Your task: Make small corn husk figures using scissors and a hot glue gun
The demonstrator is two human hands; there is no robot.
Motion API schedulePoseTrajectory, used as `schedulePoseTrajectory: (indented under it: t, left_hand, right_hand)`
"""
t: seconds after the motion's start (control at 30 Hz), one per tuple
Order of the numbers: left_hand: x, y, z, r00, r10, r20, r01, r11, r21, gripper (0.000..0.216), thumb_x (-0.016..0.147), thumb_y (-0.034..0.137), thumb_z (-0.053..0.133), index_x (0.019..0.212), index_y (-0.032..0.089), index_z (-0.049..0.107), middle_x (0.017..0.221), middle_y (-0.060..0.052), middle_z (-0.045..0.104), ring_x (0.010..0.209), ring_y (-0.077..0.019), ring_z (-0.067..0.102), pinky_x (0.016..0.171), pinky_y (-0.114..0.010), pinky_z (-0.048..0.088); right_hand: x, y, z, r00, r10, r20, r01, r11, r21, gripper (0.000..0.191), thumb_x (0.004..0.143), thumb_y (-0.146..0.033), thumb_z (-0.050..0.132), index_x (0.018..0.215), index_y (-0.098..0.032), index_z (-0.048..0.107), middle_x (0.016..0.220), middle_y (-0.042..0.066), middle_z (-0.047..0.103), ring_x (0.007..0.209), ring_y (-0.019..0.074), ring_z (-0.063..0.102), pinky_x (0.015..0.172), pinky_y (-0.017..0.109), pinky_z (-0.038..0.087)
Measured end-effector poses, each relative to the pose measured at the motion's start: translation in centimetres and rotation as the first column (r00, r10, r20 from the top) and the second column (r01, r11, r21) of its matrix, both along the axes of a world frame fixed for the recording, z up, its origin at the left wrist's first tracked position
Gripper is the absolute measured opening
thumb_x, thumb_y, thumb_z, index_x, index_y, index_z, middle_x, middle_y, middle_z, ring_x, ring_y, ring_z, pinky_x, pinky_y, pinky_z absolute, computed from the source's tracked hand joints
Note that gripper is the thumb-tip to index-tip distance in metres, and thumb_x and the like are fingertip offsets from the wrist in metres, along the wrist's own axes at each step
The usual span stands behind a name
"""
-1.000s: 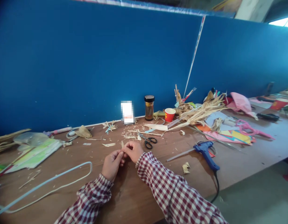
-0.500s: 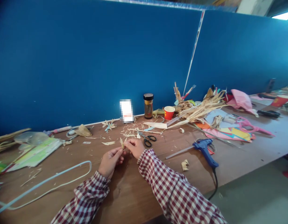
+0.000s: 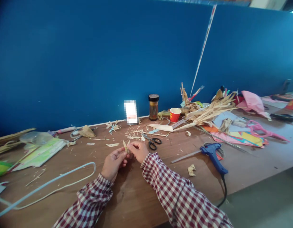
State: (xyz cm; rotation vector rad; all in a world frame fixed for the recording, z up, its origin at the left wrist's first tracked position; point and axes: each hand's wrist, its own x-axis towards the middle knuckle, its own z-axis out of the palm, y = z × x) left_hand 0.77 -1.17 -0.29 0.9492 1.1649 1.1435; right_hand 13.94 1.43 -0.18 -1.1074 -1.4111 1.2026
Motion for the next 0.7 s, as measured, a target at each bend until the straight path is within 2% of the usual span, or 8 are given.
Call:
schedulePoseTrajectory:
  t: [0.27, 0.47, 0.7]
  left_hand:
    - [0.11, 0.05, 0.2, 1.0, -0.012, -0.014, 0.012, 1.0, -0.003, 0.034, 0.057, 0.035, 0.069, 0.081, 0.012, 0.063, 0.062, -0.002, 0.064, 0.044, -0.006, 0.051, 0.041, -0.017, 0.042]
    - [0.09, 0.05, 0.13, 1.0, -0.017, -0.021, 0.017, 1.0, 0.012, 0.032, 0.058, 0.035, 0.068, 0.079, 0.011, 0.063, 0.063, -0.002, 0.064, 0.044, -0.006, 0.051, 0.041, -0.017, 0.041]
    - [0.11, 0.03, 0.3, 1.0, -0.003, 0.0, 0.003, 1.0, 0.011, 0.031, 0.058, 0.035, 0.069, 0.077, 0.011, 0.063, 0.06, -0.001, 0.063, 0.043, -0.0056, 0.049, 0.04, -0.016, 0.039]
  right_hand:
    - [0.07, -0.14, 0.12, 1.0, 0.011, -0.002, -0.011, 1.0, -0.002, 0.029, 0.074, -0.043, 0.053, 0.072, -0.016, 0.06, 0.051, -0.004, 0.047, 0.042, 0.0062, 0.038, 0.04, 0.019, 0.032]
    - [0.04, -0.11, -0.02, 1.0, 0.01, -0.005, -0.01, 1.0, 0.017, 0.028, 0.075, -0.042, 0.053, 0.074, -0.015, 0.06, 0.053, -0.004, 0.047, 0.044, 0.0066, 0.04, 0.041, 0.019, 0.033]
    - [0.03, -0.3, 0.25, 1.0, 0.025, -0.015, -0.024, 1.0, 0.004, 0.027, 0.075, -0.041, 0.053, 0.072, -0.016, 0.061, 0.05, -0.004, 0.046, 0.041, 0.0059, 0.037, 0.039, 0.018, 0.029]
